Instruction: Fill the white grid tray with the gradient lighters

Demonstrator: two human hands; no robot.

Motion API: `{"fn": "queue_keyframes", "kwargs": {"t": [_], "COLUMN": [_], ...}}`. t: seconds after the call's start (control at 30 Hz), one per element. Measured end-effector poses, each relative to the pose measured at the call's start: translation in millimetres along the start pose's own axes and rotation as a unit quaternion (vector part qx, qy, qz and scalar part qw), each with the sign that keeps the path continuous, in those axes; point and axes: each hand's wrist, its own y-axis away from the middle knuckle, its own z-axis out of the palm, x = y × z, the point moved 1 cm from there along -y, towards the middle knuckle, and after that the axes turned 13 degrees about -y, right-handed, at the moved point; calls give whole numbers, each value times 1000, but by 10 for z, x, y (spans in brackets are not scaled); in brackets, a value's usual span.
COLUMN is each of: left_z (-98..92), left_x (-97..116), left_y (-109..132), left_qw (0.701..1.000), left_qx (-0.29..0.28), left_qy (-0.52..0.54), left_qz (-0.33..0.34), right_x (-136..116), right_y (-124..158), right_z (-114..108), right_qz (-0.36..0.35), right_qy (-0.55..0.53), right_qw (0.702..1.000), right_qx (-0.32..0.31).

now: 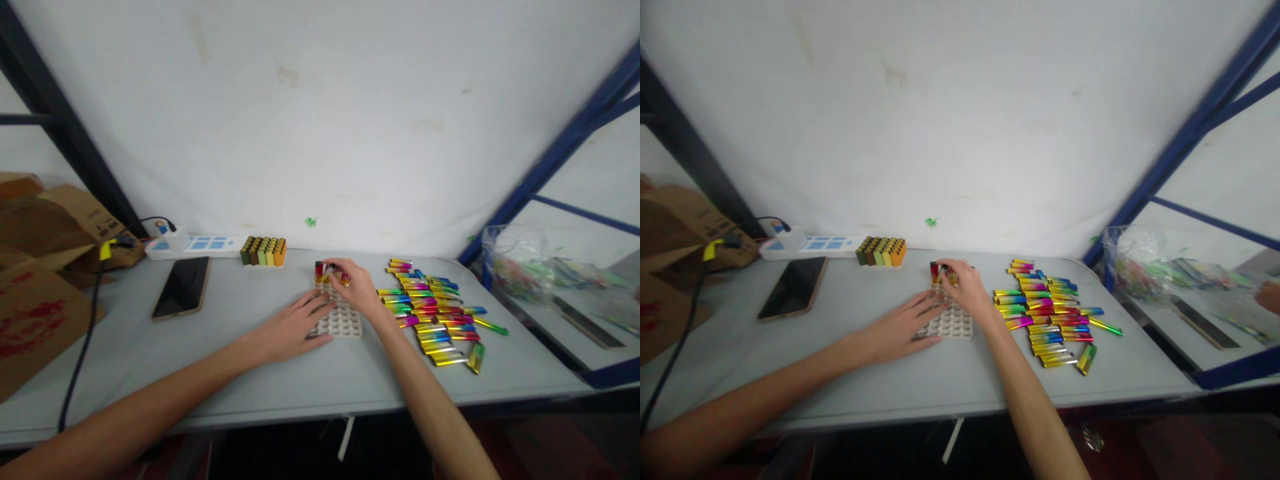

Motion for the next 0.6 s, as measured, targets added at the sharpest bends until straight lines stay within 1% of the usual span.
{"fn": "queue_keyframes", "kwargs": {"t": [0.17, 0.27, 0.37, 0.5, 0.6], "left_z": [2, -2, -9, -5, -6], "left_x": [-4, 2, 7, 8, 7], "left_y": [-4, -11, -18, -20, -16], "left_qw": [1000, 1000, 1000, 1000, 1000], "left_qx": [6, 1, 0, -3, -9], "left_qy": [3, -3, -1, 1, -11], "left_qz": [2, 2, 1, 4, -1], "right_x": [23, 24, 3, -13, -4], "right_y": [3, 7, 9, 4, -7], "right_z": [-35, -17, 33, 140, 195], "right_qz": [0, 2, -8, -53, -62], "right_qy": [-41, -88, -103, -46, 27], "right_qw": [999, 996, 994, 996, 997], "right_qx": [2, 22, 42, 53, 43]}}
